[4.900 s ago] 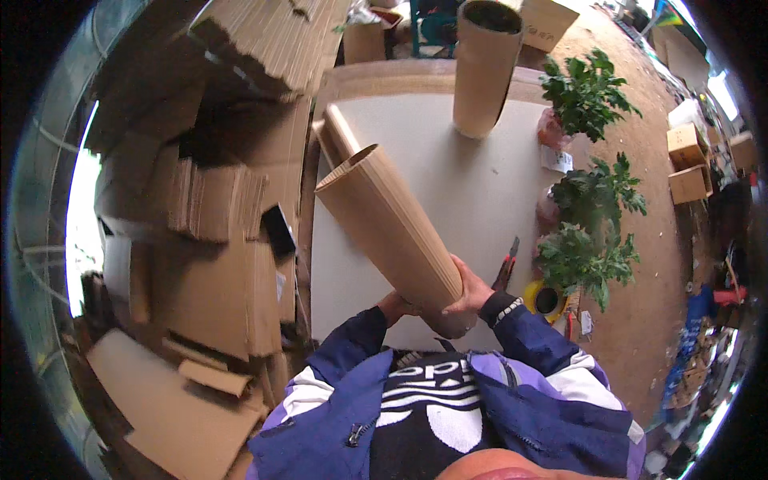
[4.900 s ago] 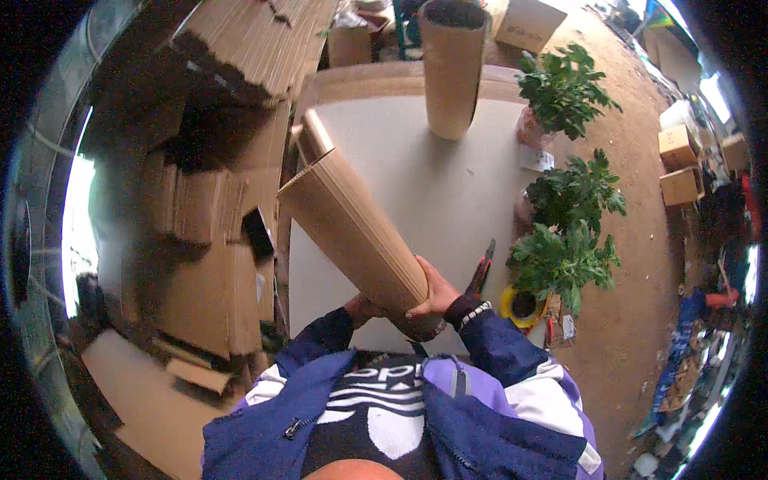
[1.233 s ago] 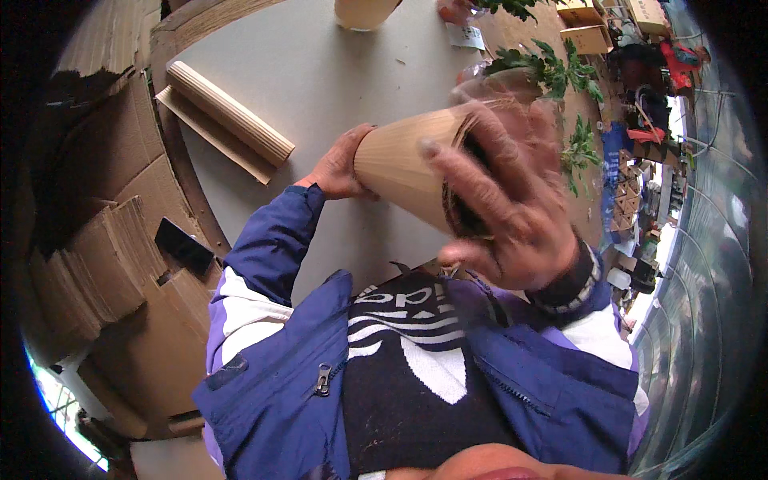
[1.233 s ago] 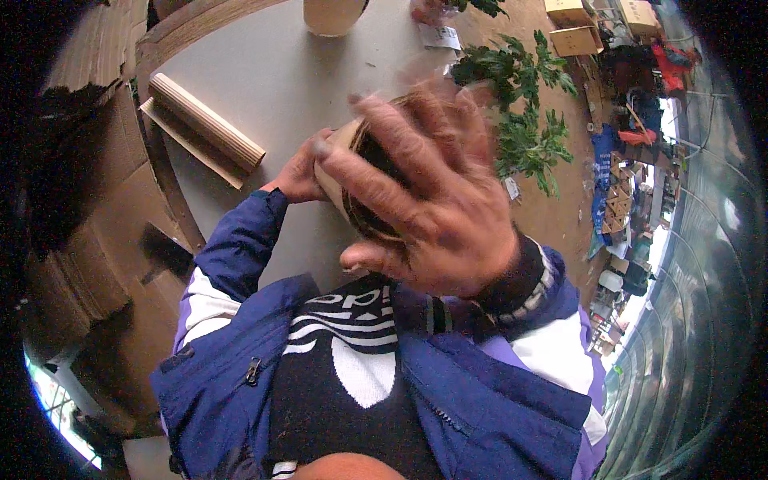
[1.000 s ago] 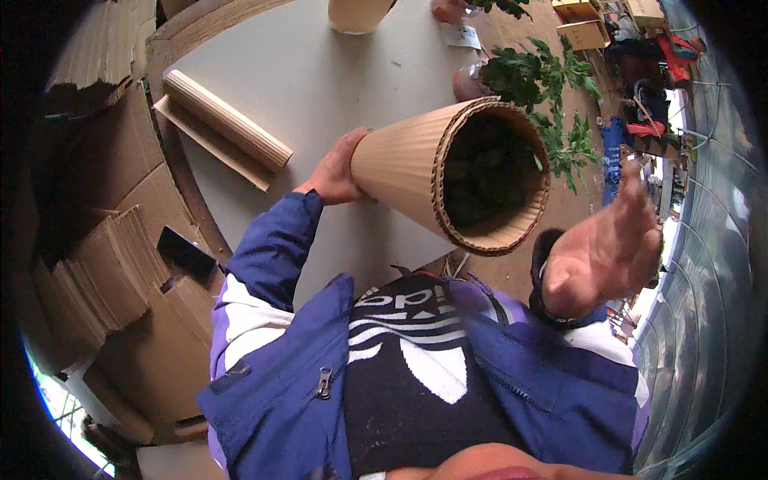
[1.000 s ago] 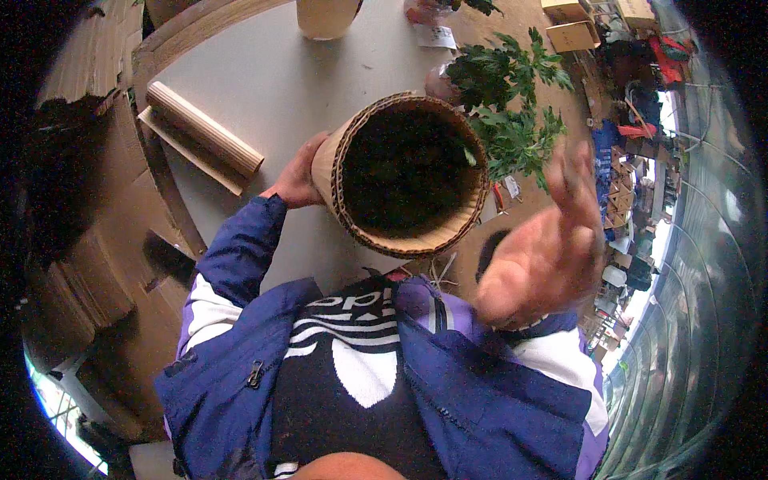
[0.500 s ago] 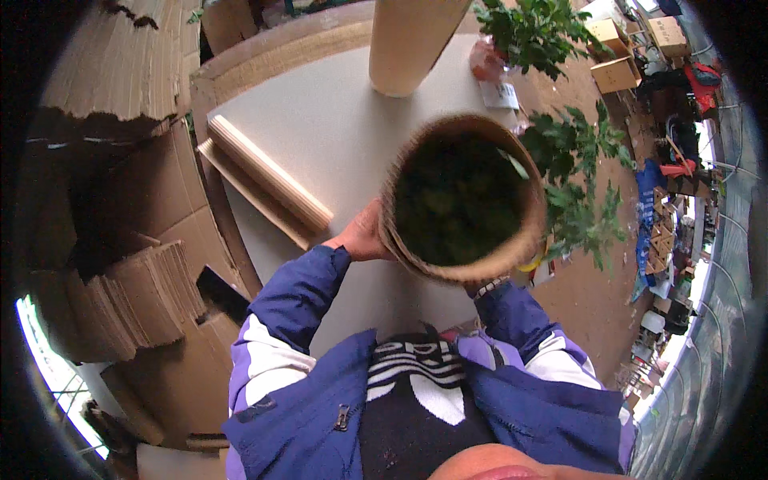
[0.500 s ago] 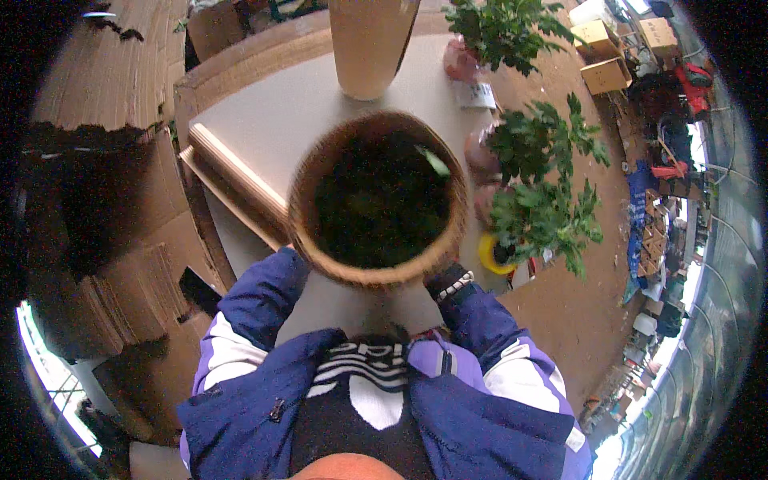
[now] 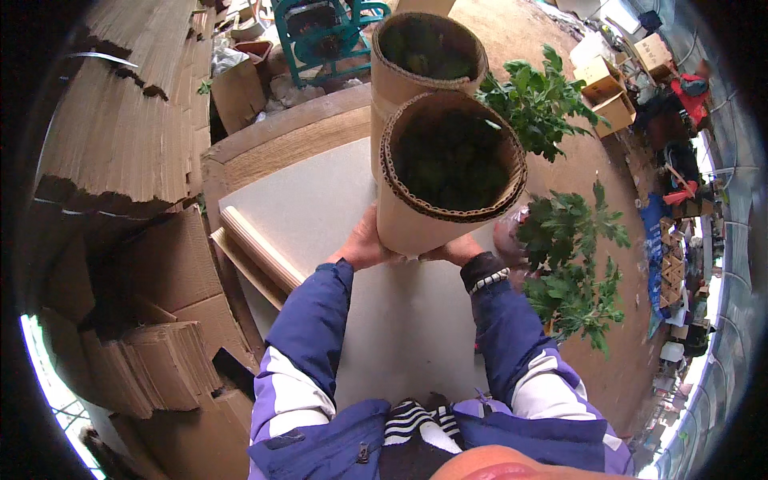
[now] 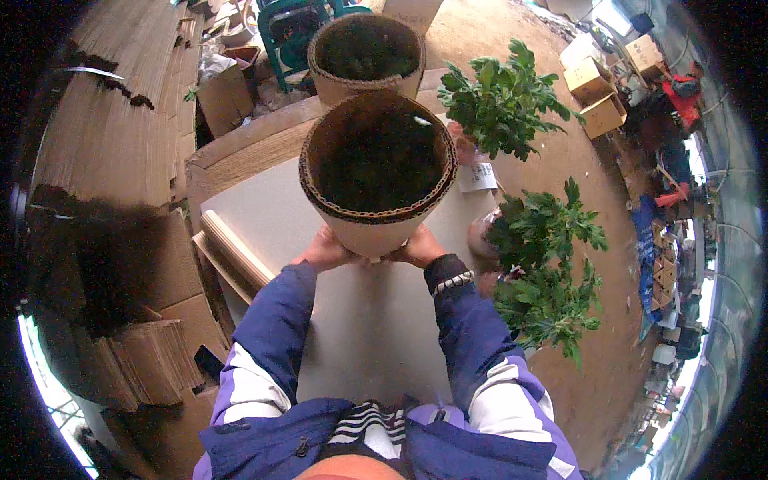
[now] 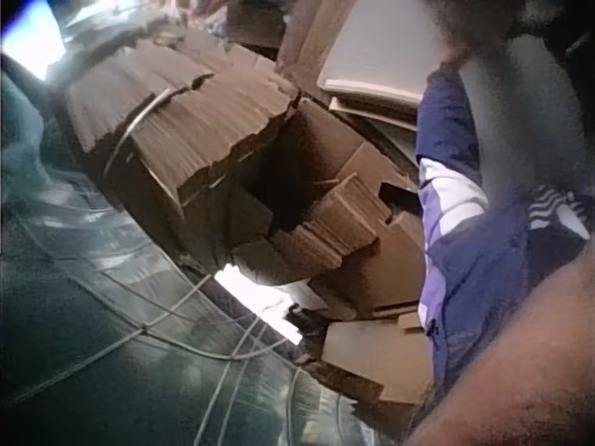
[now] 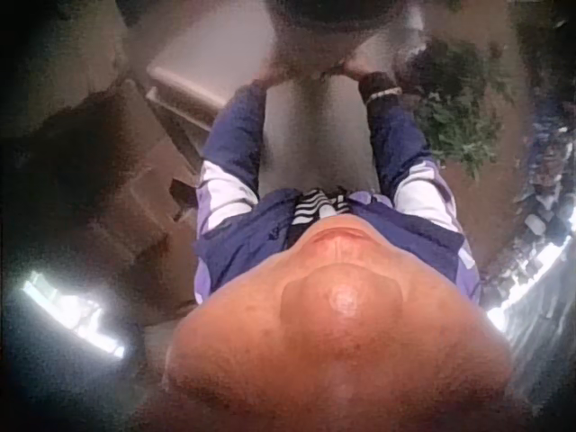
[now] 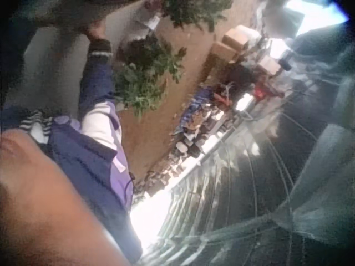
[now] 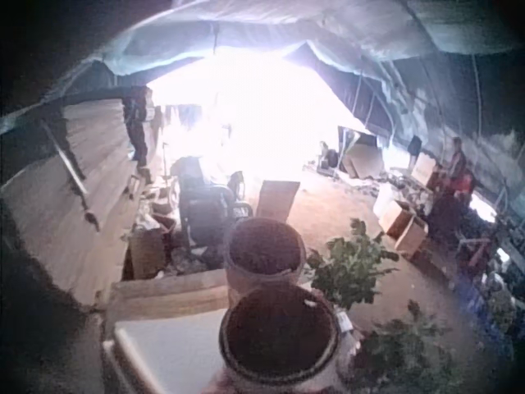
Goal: The person places a potted plant inside a corrugated cardboard tube, then secures the tube with yellow packing tape. They repeat the process with a second tube, wrapping tape around its circumference and cutting the tape with a dispenser.
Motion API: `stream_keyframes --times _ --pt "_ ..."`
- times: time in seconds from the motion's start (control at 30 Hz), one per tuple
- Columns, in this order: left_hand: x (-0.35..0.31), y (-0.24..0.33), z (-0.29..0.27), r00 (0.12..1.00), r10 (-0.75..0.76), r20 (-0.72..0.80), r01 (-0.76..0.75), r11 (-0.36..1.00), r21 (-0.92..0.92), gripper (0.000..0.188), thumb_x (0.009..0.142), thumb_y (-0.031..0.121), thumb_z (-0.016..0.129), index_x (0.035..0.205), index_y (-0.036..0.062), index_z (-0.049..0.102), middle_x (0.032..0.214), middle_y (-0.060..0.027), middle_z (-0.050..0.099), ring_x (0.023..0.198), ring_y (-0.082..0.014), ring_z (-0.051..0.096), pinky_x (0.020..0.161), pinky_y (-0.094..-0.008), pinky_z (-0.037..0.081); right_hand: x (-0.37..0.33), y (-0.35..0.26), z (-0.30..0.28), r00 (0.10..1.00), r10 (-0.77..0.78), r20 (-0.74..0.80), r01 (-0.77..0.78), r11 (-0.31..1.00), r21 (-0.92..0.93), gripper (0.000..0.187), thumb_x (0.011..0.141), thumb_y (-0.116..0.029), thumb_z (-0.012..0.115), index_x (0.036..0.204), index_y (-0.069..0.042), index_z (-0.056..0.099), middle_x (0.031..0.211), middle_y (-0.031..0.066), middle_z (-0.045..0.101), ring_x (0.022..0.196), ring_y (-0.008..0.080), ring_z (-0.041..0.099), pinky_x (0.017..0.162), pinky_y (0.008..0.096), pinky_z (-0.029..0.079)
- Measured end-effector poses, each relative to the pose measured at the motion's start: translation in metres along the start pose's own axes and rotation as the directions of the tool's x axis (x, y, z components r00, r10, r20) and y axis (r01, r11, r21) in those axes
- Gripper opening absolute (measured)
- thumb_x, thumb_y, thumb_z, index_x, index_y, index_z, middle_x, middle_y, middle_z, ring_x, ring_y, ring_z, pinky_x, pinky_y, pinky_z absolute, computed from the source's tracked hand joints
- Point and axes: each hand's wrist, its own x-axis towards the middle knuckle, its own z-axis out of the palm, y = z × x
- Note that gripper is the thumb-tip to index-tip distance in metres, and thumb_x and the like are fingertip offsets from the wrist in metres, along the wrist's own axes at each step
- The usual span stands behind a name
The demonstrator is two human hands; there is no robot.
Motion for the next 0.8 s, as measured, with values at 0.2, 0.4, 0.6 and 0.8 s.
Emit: stream_keyframes --times 0.2,0.4,0.6,0.8 --pt "0.007 0.026 -0.009 0.991 -0.043 0.127 0.038 0.998 0.047 0.106 0.067 0.039 0.09 0.15 0.0128 0.029 0.143 -0.0108 0.047 0.134 -0.0249 0.042 0.114 -0.0406 0.034 0.003 0.0 -0.002 0.986 -0.163 0.028 0.163 0.938 -0.305 0.086 0.06 -0.005 0.094 0.136 -0.009 0.054 0.13 0.0063 0.064 0.117 0.0216 0.06 0.098 0.0404 0.054" --pt "-0.026 0.05 0.005 0.953 -0.242 0.181 0.261 0.962 -0.085 0.106 0.057 0.032 0.094 0.144 0.0101 0.037 0.147 -0.0118 0.043 0.134 -0.0282 0.04 0.112 -0.0402 0.036 -0.023 0.014 0.0 0.995 -0.097 0.018 0.099 0.984 -0.148 0.085 0.062 -0.011 0.093 0.135 -0.003 0.051 0.127 0.0081 0.064 0.113 0.0206 0.061 0.096 0.0406 0.054" --pt "-0.148 0.069 0.093 0.93 -0.282 -0.236 0.303 0.951 0.057 0.111 0.054 0.034 0.094 0.143 0.007 0.034 0.134 -0.0145 0.043 0.124 -0.0321 0.044 0.11 -0.0419 0.038 -0.106 0.057 0.016 0.953 0.177 0.245 -0.205 0.974 0.095 0.09 0.065 -0.015 0.091 0.14 -0.005 0.043 0.123 0.0084 0.064 0.113 0.0212 0.06 0.087 0.0362 0.055" --pt "-0.234 0.079 0.155 0.788 -0.585 -0.191 0.492 0.785 -0.376 0.106 0.057 0.034 0.094 0.141 0.005 0.035 0.137 -0.0145 0.05 0.128 -0.0303 0.049 0.108 -0.043 0.043 -0.181 0.102 0.049 0.888 0.25 0.385 -0.335 0.927 0.17 0.102 0.067 -0.033 0.091 0.148 -0.005 0.036 0.136 0.0101 0.056 0.124 0.0233 0.054 0.104 0.0397 0.045"
